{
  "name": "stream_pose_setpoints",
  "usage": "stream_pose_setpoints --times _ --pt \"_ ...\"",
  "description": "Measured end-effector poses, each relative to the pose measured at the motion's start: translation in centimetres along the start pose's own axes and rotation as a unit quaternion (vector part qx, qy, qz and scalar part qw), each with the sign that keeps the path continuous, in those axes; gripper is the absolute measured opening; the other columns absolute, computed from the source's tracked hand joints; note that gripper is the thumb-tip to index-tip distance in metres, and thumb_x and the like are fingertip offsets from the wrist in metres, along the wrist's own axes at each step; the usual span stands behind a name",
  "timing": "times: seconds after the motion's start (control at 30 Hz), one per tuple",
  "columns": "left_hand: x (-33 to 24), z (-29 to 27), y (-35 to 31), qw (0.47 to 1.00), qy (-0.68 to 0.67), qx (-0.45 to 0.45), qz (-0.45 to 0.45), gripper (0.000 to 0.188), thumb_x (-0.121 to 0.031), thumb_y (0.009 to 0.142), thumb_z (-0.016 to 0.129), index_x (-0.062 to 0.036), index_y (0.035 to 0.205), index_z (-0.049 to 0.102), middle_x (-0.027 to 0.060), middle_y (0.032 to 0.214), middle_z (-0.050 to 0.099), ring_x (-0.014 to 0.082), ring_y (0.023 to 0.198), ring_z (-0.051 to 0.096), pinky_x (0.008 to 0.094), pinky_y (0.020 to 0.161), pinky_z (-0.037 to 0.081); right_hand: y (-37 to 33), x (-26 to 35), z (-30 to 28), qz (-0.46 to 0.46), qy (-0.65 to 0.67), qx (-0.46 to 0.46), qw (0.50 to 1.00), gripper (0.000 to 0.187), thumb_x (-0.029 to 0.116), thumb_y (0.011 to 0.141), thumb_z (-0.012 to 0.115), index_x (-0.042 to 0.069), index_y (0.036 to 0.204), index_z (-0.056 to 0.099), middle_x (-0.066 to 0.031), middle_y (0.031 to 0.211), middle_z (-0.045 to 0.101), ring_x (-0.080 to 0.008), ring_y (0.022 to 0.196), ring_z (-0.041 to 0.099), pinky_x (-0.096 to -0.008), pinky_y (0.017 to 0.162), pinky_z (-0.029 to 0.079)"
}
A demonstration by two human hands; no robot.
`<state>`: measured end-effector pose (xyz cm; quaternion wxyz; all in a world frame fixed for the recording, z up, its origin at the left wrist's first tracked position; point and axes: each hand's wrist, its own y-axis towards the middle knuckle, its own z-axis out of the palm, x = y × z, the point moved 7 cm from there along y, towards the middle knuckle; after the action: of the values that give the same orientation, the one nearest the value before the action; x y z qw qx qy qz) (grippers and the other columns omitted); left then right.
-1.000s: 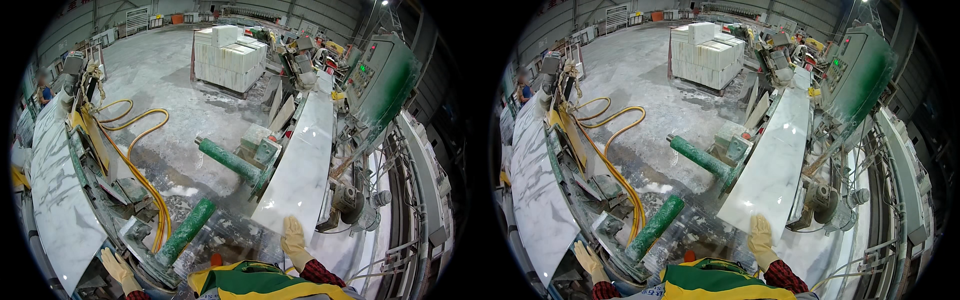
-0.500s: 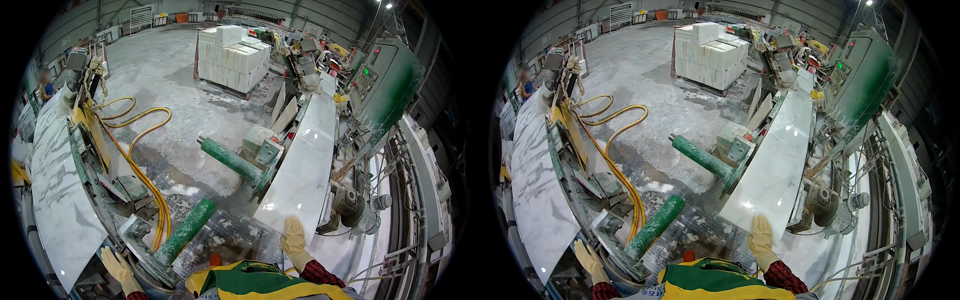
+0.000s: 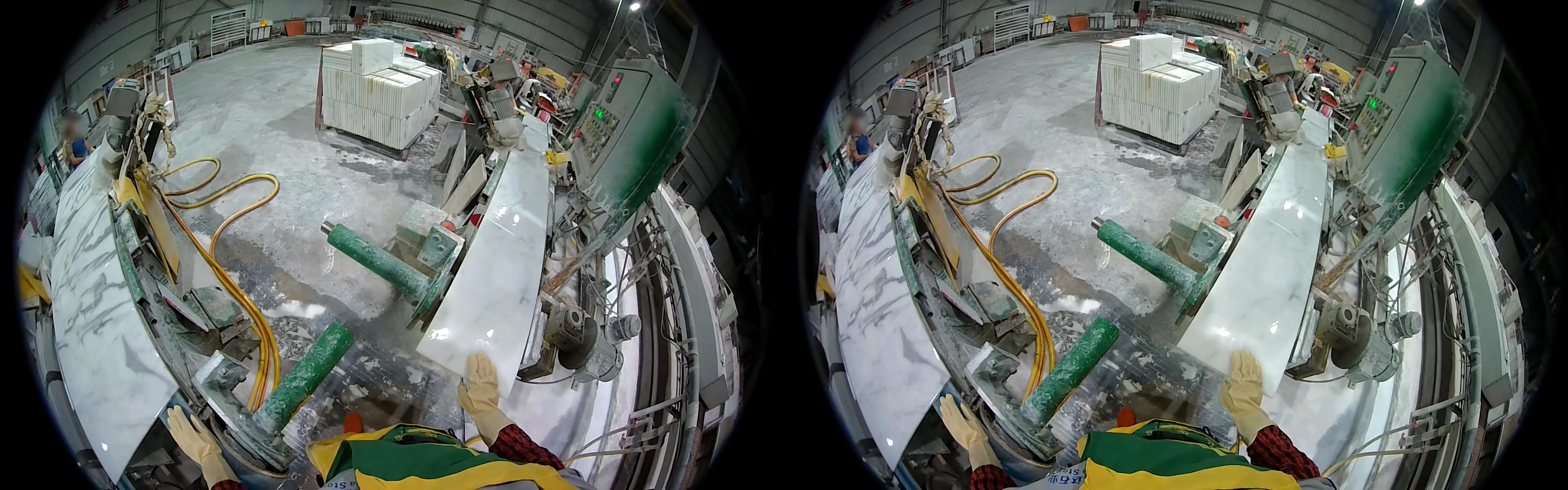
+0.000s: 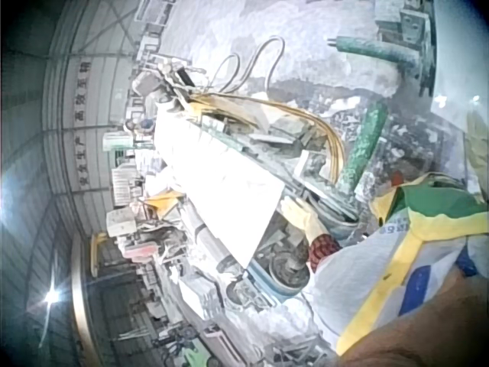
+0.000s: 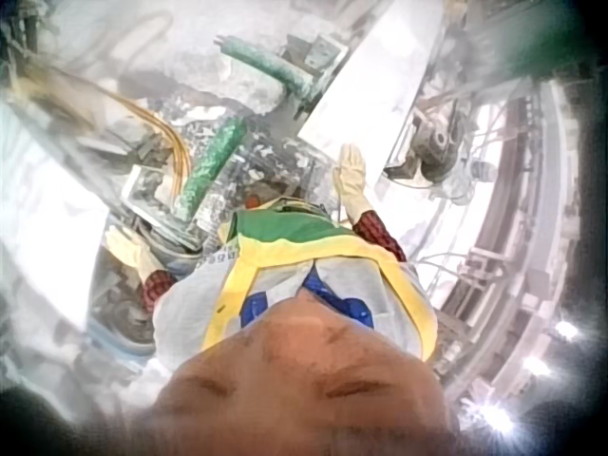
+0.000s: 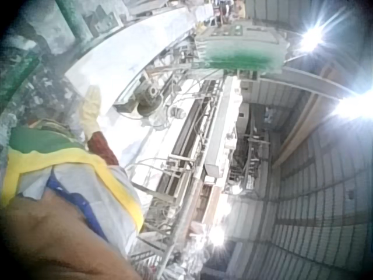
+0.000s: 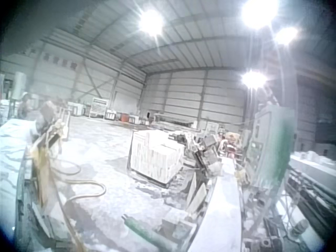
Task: The person repeatedly picks up large white marble-patterned stone slabs from a conveyor belt and places them back onto the belt. The action is repeated multiple times throughout the clip in a factory setting.
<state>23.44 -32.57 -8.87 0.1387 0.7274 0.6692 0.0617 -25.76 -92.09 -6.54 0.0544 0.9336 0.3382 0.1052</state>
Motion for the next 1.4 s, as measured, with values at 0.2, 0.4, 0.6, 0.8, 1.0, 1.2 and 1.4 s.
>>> stream_pose_setpoints --times 0.2,0.4,0.6,0.8,1.0,1.2,1.4 --pt "0.7 0.9 -0.6 1.0 -0.004 -0.006 0.0 0.056 -0.018 0.112 0.059 -0.0115 0.166 0.045 0.0204 0.174 0.042 0.0408 0.159 0.04 0.0501 0.133 0.029 0.6 0.1 0.2 0.013 -0.012 0.015 1.0 0.086 0.027 0.088 0.072 0.0 0.164 0.043 -0.0296 0.168 0.041 -0.0478 0.157 0.037 -0.0583 0.133 0.025" --pt "0.9 0.7 -0.9 1.0 -0.001 -0.016 0.016 0.055 -0.018 0.112 0.059 -0.0108 0.166 0.046 0.0206 0.173 0.043 0.0413 0.159 0.041 0.0508 0.133 0.029 0.4 -0.3 0.9 0.001 -0.011 -0.003 1.0 0.091 0.027 0.087 0.074 -0.001 0.166 0.039 -0.0301 0.169 0.039 -0.0485 0.158 0.035 -0.0588 0.133 0.024" --pt "0.4 -0.2 -1.2 1.0 -0.001 -0.016 0.01 0.055 -0.018 0.112 0.06 -0.0101 0.165 0.048 0.0205 0.173 0.043 0.0409 0.158 0.042 0.0499 0.134 0.029 0.6 0.0 0.7 0.0 -0.008 -0.015 1.0 0.088 0.025 0.087 0.073 -0.003 0.164 0.041 -0.0319 0.166 0.042 -0.0503 0.157 0.037 -0.0599 0.133 0.025" --pt "0.3 0.3 -1.4 0.999 -0.014 -0.03 0.011 0.055 -0.018 0.112 0.06 -0.0104 0.165 0.048 0.0197 0.174 0.043 0.0399 0.159 0.041 0.049 0.134 0.029 0.6 0.3 0.4 0.005 -0.007 -0.026 1.0 0.089 0.024 0.086 0.072 -0.003 0.165 0.04 -0.0327 0.166 0.042 -0.051 0.156 0.038 -0.061 0.132 0.026" --pt "-0.6 -0.6 -1.5 1.0 0.006 0.002 0.005 0.055 -0.018 0.111 0.061 -0.0109 0.165 0.048 0.0187 0.174 0.044 0.039 0.159 0.041 0.0489 0.134 0.029 0.2 -0.4 1.4 -0.003 -0.02 -0.033 0.999 0.093 0.024 0.085 0.074 -0.002 0.167 0.037 -0.0322 0.169 0.039 -0.0503 0.158 0.035 -0.0609 0.132 0.025" --pt "0.3 -0.4 -2.2 0.999 -0.007 -0.03 0.011 0.056 -0.017 0.112 0.06 -0.0116 0.166 0.046 0.0197 0.173 0.044 0.0401 0.158 0.042 0.0498 0.133 0.03 0.7 0.1 1.4 0.002 -0.028 -0.023 0.999 0.095 0.028 0.087 0.075 -0.001 0.168 0.035 -0.0311 0.171 0.036 -0.0494 0.16 0.032 -0.0601 0.134 0.022" --pt "0.0 -0.4 -2.5 0.997 -0.026 -0.069 0.037 0.056 -0.016 0.112 0.061 -0.012 0.166 0.045 0.022 0.171 0.046 0.0429 0.156 0.044 0.0509 0.13 0.032 0.8 -0.1 1.4 0.004 -0.021 -0.028 0.999 0.096 0.03 0.088 0.075 0.0 0.17 0.033 -0.0301 0.172 0.036 -0.0487 0.161 0.031 -0.0604 0.134 0.021"
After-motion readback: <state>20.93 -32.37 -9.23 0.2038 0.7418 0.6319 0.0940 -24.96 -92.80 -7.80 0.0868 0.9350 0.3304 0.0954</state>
